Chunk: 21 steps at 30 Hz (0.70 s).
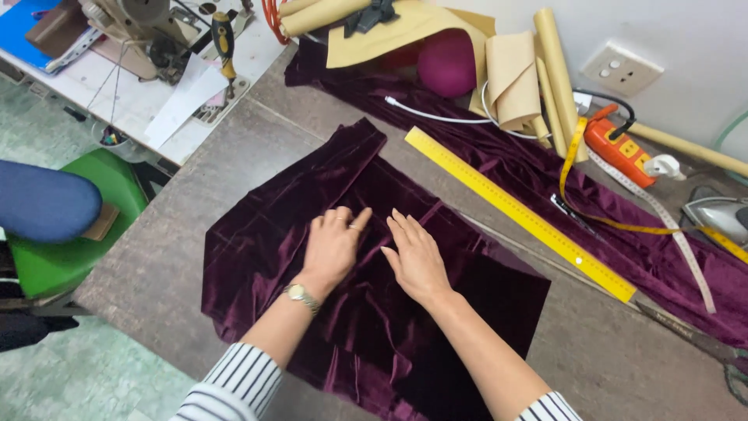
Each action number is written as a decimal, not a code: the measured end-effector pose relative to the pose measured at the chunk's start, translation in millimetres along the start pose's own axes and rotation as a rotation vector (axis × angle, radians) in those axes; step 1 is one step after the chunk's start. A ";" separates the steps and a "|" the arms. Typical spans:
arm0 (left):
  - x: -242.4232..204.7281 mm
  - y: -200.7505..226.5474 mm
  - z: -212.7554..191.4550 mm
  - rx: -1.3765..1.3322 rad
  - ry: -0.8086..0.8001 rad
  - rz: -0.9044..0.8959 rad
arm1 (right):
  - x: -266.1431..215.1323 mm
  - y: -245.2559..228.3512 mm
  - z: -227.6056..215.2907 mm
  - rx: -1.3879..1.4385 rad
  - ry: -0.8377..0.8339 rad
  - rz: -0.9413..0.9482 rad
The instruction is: The person measures a piece of purple velvet fabric using a yellow ruler and marks it with chalk. They then use scissors to cut the fabric along the marked line. Finally, they place a paper pattern on the fabric and smooth it out.
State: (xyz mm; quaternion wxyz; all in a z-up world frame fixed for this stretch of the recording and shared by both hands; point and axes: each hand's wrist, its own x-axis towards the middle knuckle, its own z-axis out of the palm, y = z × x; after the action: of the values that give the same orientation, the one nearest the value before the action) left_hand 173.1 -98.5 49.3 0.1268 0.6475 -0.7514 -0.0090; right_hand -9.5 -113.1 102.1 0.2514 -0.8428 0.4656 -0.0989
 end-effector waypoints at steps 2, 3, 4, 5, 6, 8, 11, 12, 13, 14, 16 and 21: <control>18.0 7.6 13.2 0.038 -0.078 0.014 | 13.1 7.0 5.5 -0.032 -0.041 0.028; 27.0 11.9 20.5 0.076 -0.162 0.025 | 19.3 11.3 8.5 -0.061 -0.085 0.057; 32.2 13.0 23.4 0.074 -0.161 0.029 | 19.5 13.2 10.3 -0.062 -0.083 0.060; 36.0 13.8 26.4 0.100 -0.209 0.042 | 18.9 14.8 13.2 -0.083 -0.124 0.088; 39.6 15.0 29.8 0.126 -0.258 0.056 | 18.0 16.6 16.3 -0.103 -0.165 0.115; 42.3 14.5 27.5 0.157 -0.234 0.072 | 20.7 25.7 28.5 -0.159 -0.167 0.131; 43.6 9.0 24.1 0.212 -0.215 0.077 | 20.3 29.6 36.9 -0.218 -0.154 0.140; 44.4 6.6 22.6 0.235 -0.219 0.064 | 20.1 29.4 37.2 -0.225 -0.138 0.134; 45.3 3.8 22.3 0.234 -0.224 0.067 | 19.7 30.4 38.3 -0.222 -0.140 0.138; 45.6 0.9 21.3 0.225 -0.206 0.055 | 18.9 30.5 39.3 -0.221 -0.129 0.132; 48.7 -7.7 21.2 0.219 -0.183 0.044 | 20.1 32.2 38.2 -0.222 -0.113 0.124; 46.8 -43.7 -17.7 -0.053 0.183 -0.121 | 16.8 66.2 35.0 0.224 0.073 0.073</control>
State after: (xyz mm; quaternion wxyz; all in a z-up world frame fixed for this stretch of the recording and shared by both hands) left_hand 213.0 -148.5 67.1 0.2113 0.6861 -0.6958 0.0225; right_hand -35.0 -144.6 36.9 0.3302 -0.7879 0.4907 -0.1714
